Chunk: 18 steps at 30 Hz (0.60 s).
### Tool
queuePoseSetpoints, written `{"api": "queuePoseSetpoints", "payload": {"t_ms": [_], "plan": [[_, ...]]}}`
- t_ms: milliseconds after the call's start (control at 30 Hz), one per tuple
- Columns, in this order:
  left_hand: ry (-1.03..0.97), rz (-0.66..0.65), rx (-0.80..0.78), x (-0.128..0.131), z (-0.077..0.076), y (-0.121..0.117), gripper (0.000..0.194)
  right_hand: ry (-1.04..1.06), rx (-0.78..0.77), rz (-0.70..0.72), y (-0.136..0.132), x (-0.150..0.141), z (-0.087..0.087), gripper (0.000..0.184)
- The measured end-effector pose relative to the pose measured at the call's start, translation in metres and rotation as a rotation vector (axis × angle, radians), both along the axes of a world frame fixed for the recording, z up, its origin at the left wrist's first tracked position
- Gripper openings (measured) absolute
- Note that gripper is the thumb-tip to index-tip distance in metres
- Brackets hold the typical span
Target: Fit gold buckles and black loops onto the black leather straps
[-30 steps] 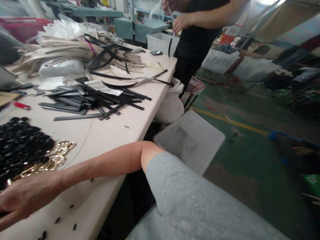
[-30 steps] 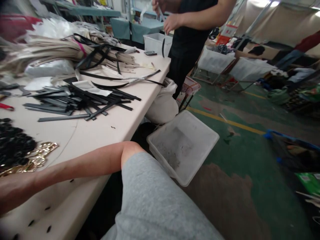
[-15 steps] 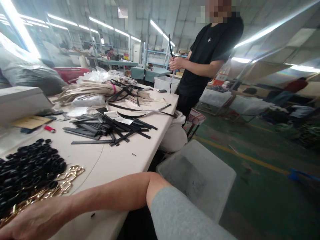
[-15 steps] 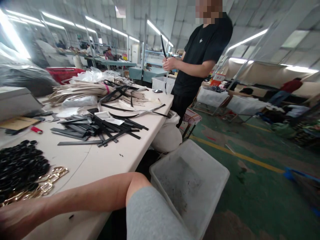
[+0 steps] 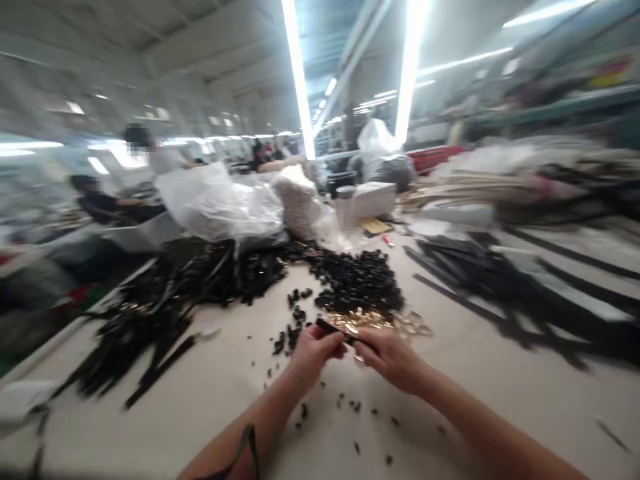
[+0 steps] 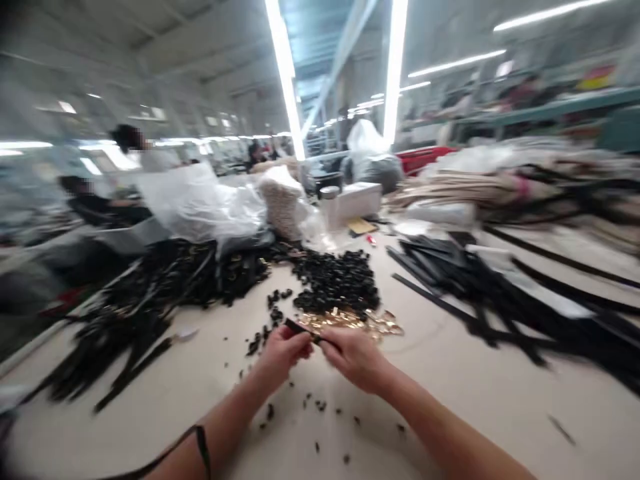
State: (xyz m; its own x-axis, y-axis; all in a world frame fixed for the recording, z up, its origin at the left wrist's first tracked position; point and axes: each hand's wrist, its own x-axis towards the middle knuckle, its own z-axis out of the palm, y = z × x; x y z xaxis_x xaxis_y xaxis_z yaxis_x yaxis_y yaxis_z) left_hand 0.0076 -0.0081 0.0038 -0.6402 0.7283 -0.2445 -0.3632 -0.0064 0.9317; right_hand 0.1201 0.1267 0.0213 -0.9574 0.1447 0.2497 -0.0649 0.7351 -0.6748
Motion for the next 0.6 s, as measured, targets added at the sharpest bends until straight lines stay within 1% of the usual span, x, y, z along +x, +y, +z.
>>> {"api": "queuePoseSetpoints", "payload": {"t_ms": [33, 100, 167, 267, 333, 433, 500, 600], "plan": [[-0.011, -0.003, 0.041, -0.009, 0.003, -0.008, 0.038, 0.011, -0.007, 0.001, 0.006, -0.005, -0.005, 0.027], [-0.044, -0.027, 0.120, -0.017, 0.006, -0.011, 0.039, 0.001, -0.017, 0.014, 0.012, -0.008, -0.012, 0.029], [-0.047, -0.005, 0.164, -0.015, 0.009, -0.005, 0.037, -0.028, -0.040, 0.022, 0.011, -0.004, -0.014, 0.031], [-0.029, 0.030, 0.184, -0.010, 0.011, -0.001, 0.037, -0.086, -0.098, 0.010, 0.005, 0.000, -0.012, 0.033], [-0.044, 0.023, 0.185, -0.009, 0.010, -0.003, 0.040, -0.127, -0.144, 0.000, 0.002, -0.002, -0.011, 0.034], [-0.036, -0.032, 0.198, -0.010, 0.007, -0.005, 0.044, -0.134, -0.199, -0.013, -0.001, -0.006, -0.009, 0.033], [-0.006, -0.056, 0.209, -0.009, 0.005, -0.004, 0.043, -0.112, -0.225, -0.016, -0.004, -0.007, -0.009, 0.033], [0.009, -0.051, 0.221, -0.007, 0.003, 0.000, 0.038, -0.077, -0.260, -0.056, -0.010, -0.005, -0.012, 0.036]]}}
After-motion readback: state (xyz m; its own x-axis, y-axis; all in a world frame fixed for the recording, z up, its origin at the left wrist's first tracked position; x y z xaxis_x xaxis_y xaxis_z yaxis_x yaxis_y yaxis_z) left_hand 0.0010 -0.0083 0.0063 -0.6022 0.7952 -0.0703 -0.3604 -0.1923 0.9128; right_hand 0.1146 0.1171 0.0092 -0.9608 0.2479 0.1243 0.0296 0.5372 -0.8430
